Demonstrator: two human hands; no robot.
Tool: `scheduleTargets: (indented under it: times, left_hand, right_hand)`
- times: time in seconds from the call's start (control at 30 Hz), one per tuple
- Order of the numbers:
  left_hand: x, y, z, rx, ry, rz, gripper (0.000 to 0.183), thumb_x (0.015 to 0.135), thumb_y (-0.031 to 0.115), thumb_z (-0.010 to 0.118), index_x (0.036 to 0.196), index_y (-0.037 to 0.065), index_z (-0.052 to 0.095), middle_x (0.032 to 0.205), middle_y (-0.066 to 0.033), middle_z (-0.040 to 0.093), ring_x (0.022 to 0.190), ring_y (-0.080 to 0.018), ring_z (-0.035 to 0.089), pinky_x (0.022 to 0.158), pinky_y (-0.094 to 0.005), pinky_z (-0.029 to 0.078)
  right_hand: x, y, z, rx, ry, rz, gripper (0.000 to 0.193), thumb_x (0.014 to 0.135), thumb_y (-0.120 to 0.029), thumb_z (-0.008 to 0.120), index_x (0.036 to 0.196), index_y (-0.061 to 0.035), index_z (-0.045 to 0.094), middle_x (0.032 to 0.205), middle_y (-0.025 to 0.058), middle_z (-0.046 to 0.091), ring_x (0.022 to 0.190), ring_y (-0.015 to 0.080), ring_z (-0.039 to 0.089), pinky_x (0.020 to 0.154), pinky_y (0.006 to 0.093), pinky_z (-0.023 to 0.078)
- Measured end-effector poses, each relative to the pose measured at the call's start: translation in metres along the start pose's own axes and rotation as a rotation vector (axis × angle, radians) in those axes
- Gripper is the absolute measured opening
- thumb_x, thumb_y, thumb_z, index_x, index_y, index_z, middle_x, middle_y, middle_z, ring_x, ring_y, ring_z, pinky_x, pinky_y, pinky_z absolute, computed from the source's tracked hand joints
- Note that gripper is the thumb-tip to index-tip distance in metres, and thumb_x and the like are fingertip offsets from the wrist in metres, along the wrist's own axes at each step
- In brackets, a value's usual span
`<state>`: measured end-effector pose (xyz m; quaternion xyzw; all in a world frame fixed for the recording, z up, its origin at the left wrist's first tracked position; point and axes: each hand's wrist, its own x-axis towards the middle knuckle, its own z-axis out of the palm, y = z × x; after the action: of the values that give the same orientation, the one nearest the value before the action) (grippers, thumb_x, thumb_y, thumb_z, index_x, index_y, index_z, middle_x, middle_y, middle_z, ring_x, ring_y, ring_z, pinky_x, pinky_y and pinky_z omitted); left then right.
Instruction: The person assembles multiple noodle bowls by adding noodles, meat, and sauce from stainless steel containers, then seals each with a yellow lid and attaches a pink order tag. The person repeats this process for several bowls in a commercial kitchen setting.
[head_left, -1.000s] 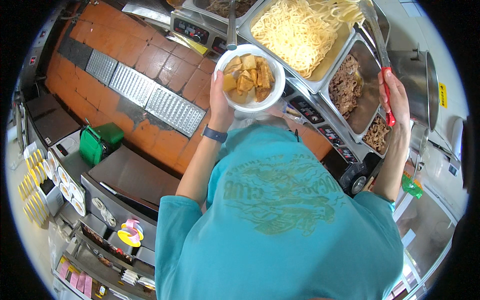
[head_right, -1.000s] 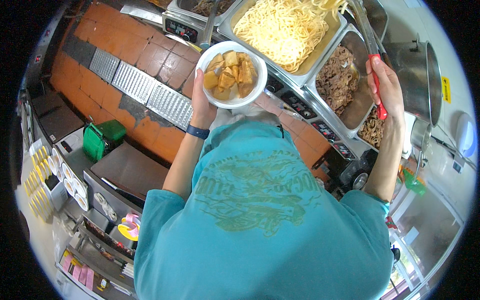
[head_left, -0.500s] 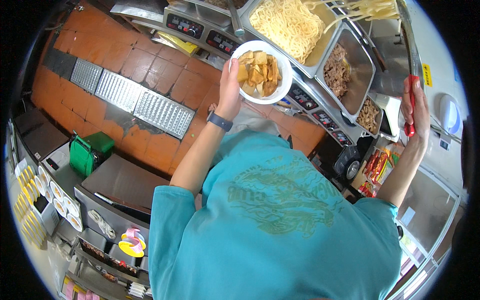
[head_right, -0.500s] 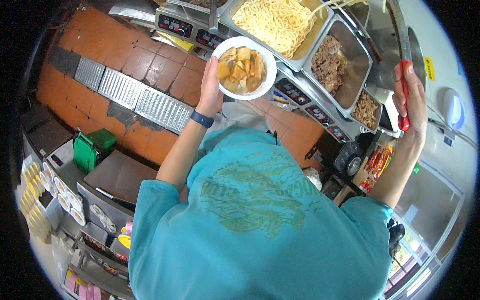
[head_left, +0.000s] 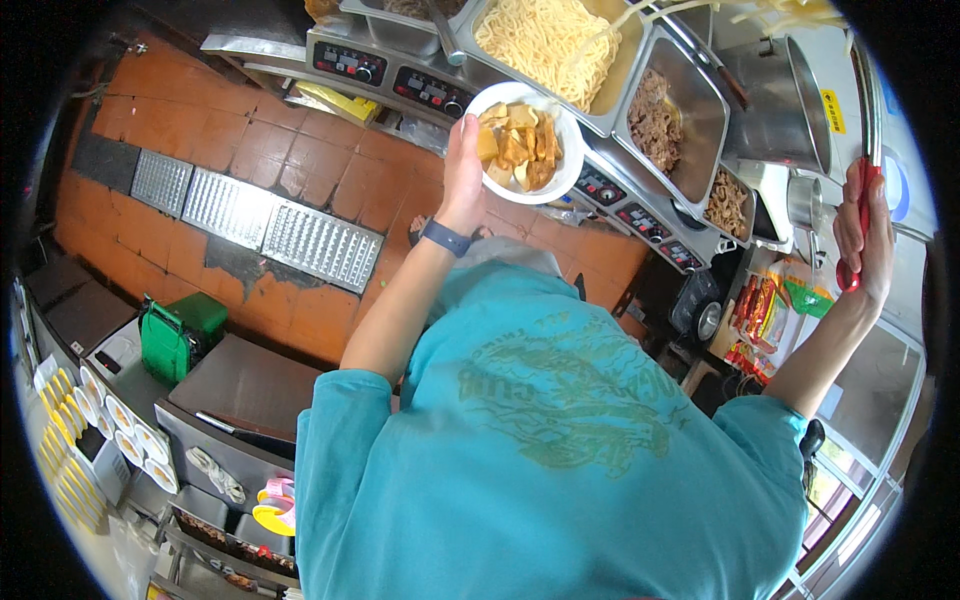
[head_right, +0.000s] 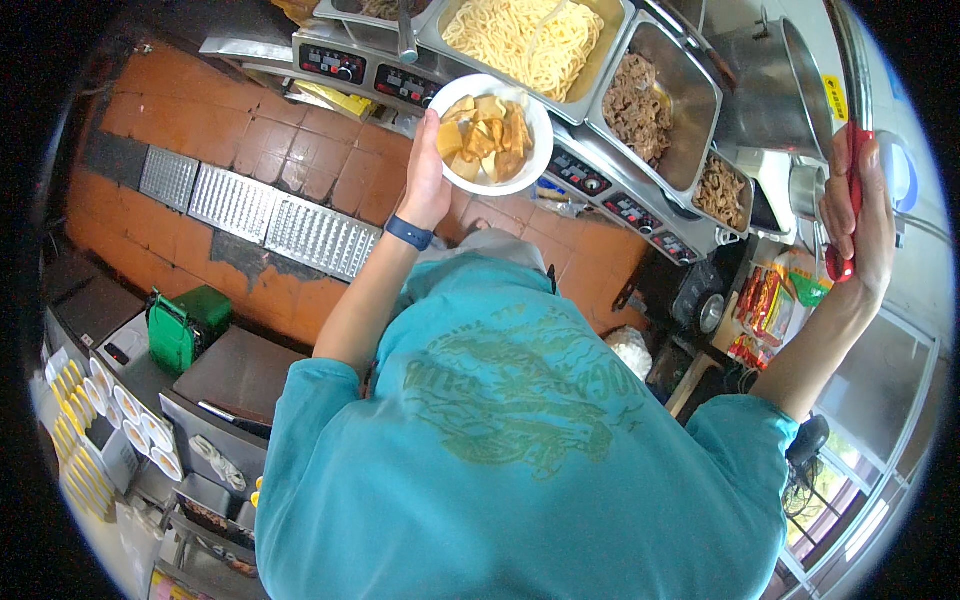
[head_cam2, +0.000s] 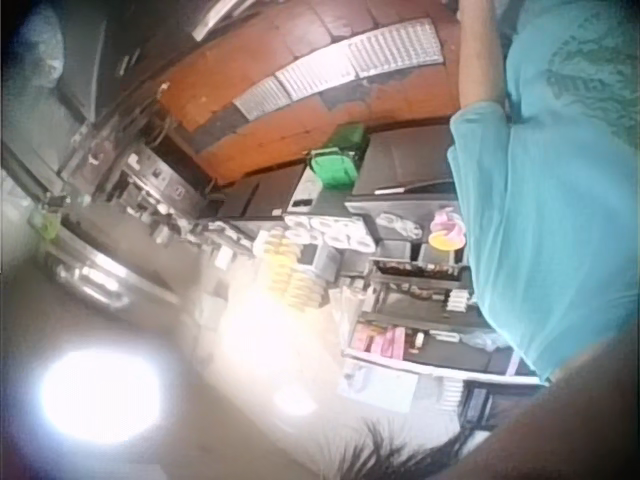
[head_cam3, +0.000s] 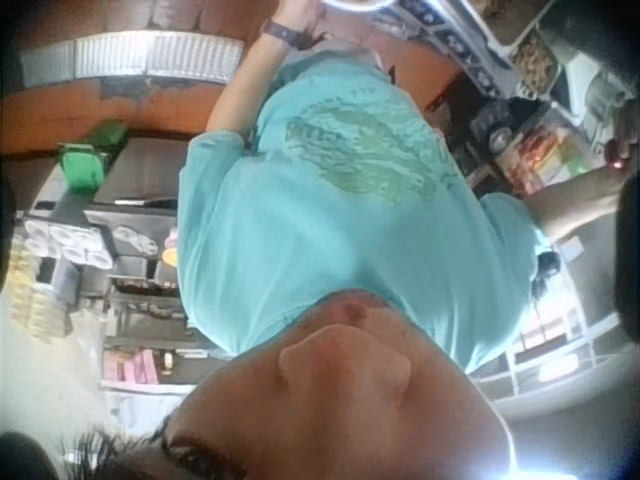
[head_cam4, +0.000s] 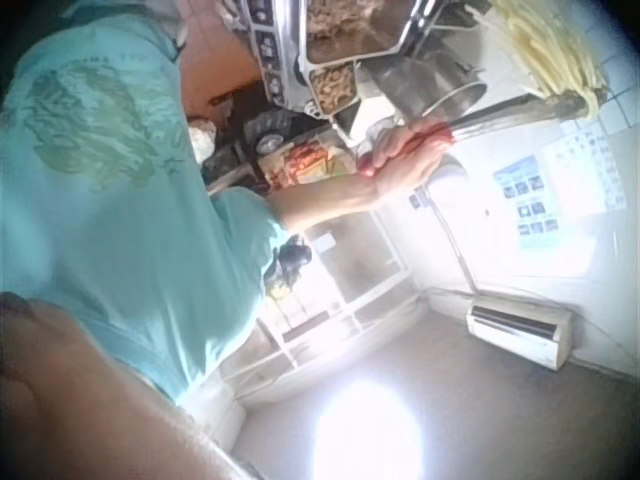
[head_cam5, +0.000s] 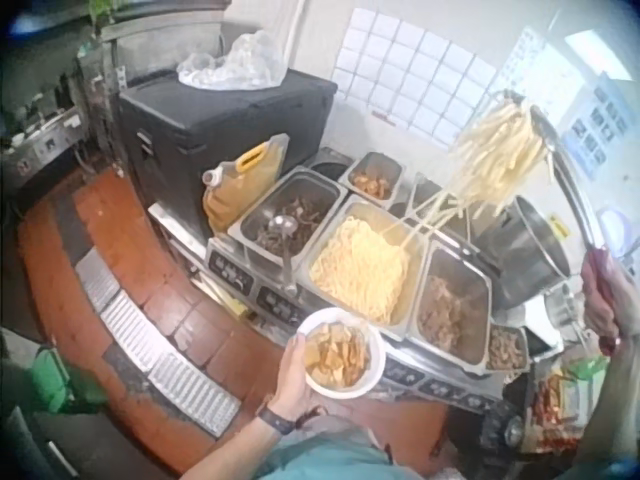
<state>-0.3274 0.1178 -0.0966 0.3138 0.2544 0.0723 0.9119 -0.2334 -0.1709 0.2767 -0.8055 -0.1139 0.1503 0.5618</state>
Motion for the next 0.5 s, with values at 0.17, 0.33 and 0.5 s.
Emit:
scheduleTargets:
  times: [0.17,0.33,0.5]
  left_hand:
    - [-0.002,-0.003,0.002,-0.015,-0.004,0.013,0.054,0.105,0.045,0.044,0.139,0.002,0.044,0.135,-0.0105,0.054,0.123,-0.0181,0.053,0.105,-0.0336,0.041]
    - [-0.003,-0.010,0.006,-0.060,0.028,0.021,0.055,0.104,0.046,0.045,0.138,0.002,0.045,0.133,-0.0102,0.056,0.122,-0.0182,0.054,0.104,-0.0336,0.042]
    - [-0.001,-0.018,0.002,-0.024,0.030,0.020,0.057,0.106,0.047,0.038,0.143,0.004,0.040,0.140,-0.0100,0.052,0.128,-0.0199,0.052,0.107,-0.0356,0.042]
  right_hand:
    - [0.002,-0.010,-0.013,0.030,-0.016,-0.047,0.035,0.108,-0.040,0.039,0.095,-0.0076,0.045,0.046,-0.0068,0.034,0.030,0.0017,0.023,0.030,0.0169,0.018]
    - [0.013,-0.030,-0.034,-0.067,0.003,-0.141,0.033,0.108,-0.039,0.040,0.096,-0.0088,0.045,0.046,-0.0070,0.036,0.029,0.0018,0.025,0.028,0.0166,0.018]
    - [0.032,-0.055,-0.062,-0.057,0.072,-0.124,0.031,0.107,-0.038,0.043,0.099,-0.0078,0.047,0.047,-0.0067,0.034,0.029,0.0019,0.023,0.028,0.0172,0.018]
